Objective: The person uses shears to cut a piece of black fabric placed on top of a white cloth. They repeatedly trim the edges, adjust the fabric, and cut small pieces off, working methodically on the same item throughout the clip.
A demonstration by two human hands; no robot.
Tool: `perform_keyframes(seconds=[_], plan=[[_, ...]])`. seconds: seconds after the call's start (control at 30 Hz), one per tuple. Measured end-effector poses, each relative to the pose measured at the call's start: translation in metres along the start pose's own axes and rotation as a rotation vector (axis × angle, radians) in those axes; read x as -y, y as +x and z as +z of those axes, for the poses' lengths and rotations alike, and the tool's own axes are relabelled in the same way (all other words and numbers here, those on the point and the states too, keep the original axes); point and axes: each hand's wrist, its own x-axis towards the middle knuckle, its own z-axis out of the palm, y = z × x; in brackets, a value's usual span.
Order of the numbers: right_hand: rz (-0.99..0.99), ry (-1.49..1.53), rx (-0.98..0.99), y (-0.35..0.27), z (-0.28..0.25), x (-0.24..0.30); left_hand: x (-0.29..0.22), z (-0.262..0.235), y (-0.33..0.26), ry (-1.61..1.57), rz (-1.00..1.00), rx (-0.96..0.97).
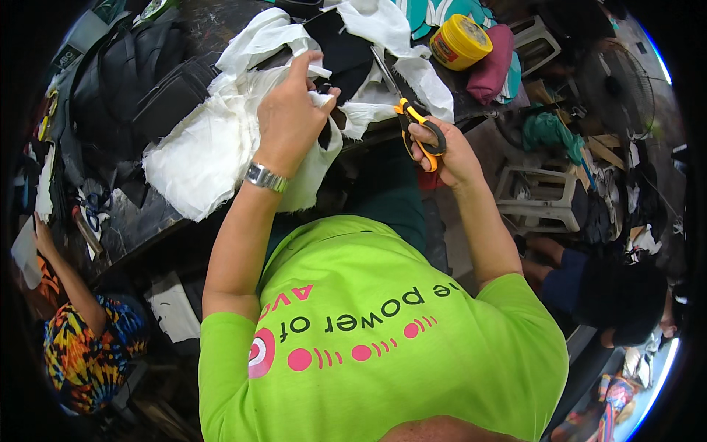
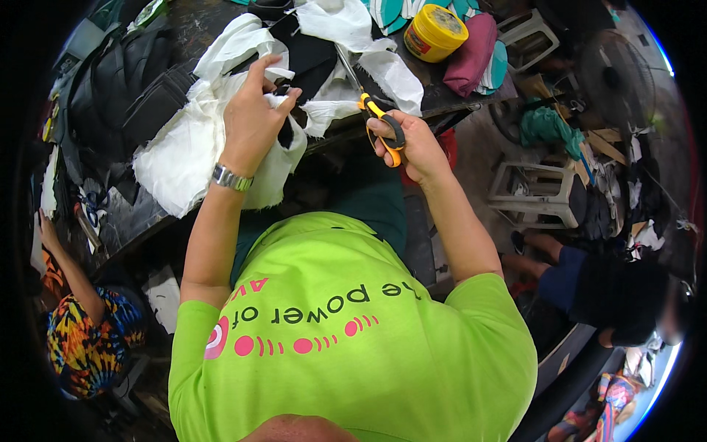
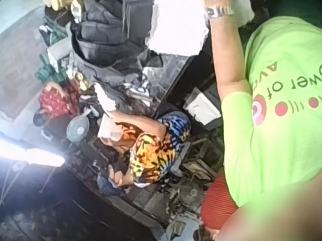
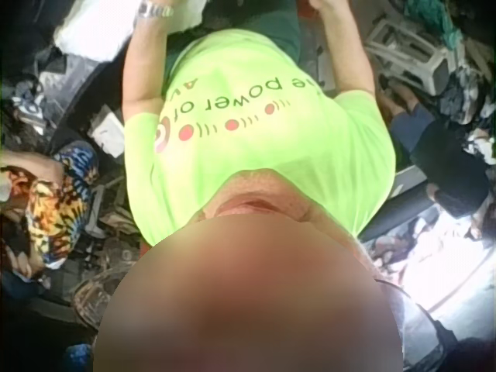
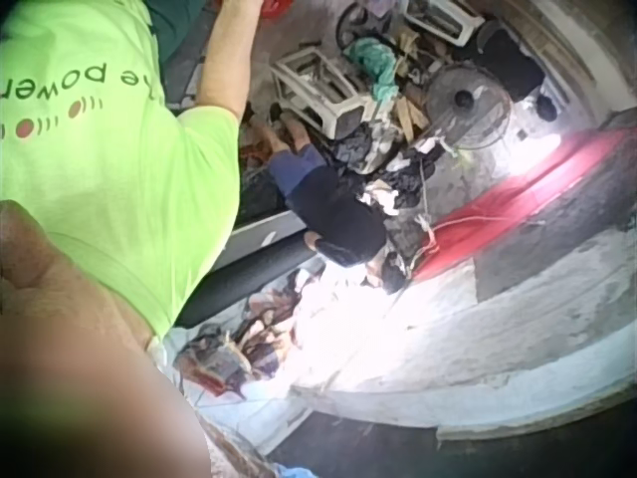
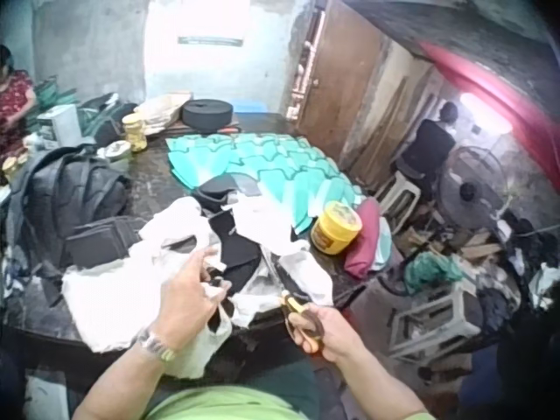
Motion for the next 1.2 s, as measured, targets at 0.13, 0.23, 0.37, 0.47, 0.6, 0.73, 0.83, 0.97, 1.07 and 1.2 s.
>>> perform_keyframes(seconds=[0.13, 0.23, 0.37, 0.47, 0.6, 0.73, 0.83, 0.97, 1.07, 1.2], plan=[[0.027, -0.003, 0.024, 0.003, 0.002, 0.0, 0.011, 0.009, 0.021, 0.224, -0.01, 0.048], [0.001, -0.011, 0.008, 0.005, 0.001, 0.001, 0.012, 0.01, 0.026, 0.223, -0.027, 0.03], [-0.049, -0.007, -0.023, 0.003, -0.009, 0.006, -0.001, -0.012, -0.004, -0.177, 0.234, -0.113], [0.006, -0.062, 0.023, -0.001, -0.013, 0.01, -0.009, -0.03, -0.034, -0.173, 0.272, -0.011], [0.104, -0.138, 0.153, -0.004, -0.004, 0.004, -0.004, -0.046, -0.042, -0.091, 0.147, 0.447], [0.076, -0.367, 0.212, -0.005, 0.004, -0.004, -0.012, -0.091, -0.04, -0.324, -0.003, 0.57], [0.044, -0.45, 0.192, -0.002, 0.006, -0.008, -0.016, -0.147, -0.031, -0.642, 0.2, 0.653], [0.007, -0.507, 0.196, 0.003, 0.008, -0.007, -0.015, -0.116, -0.013, -0.285, 0.172, 0.058], [0.045, -0.498, 0.231, 0.005, 0.007, -0.001, 0.001, -0.061, 0.009, 0.064, 0.095, 0.047], [0.008, -0.487, 0.201, 0.002, -0.001, 0.006, 0.015, -0.02, 0.015, 0.137, -0.045, 0.119]])
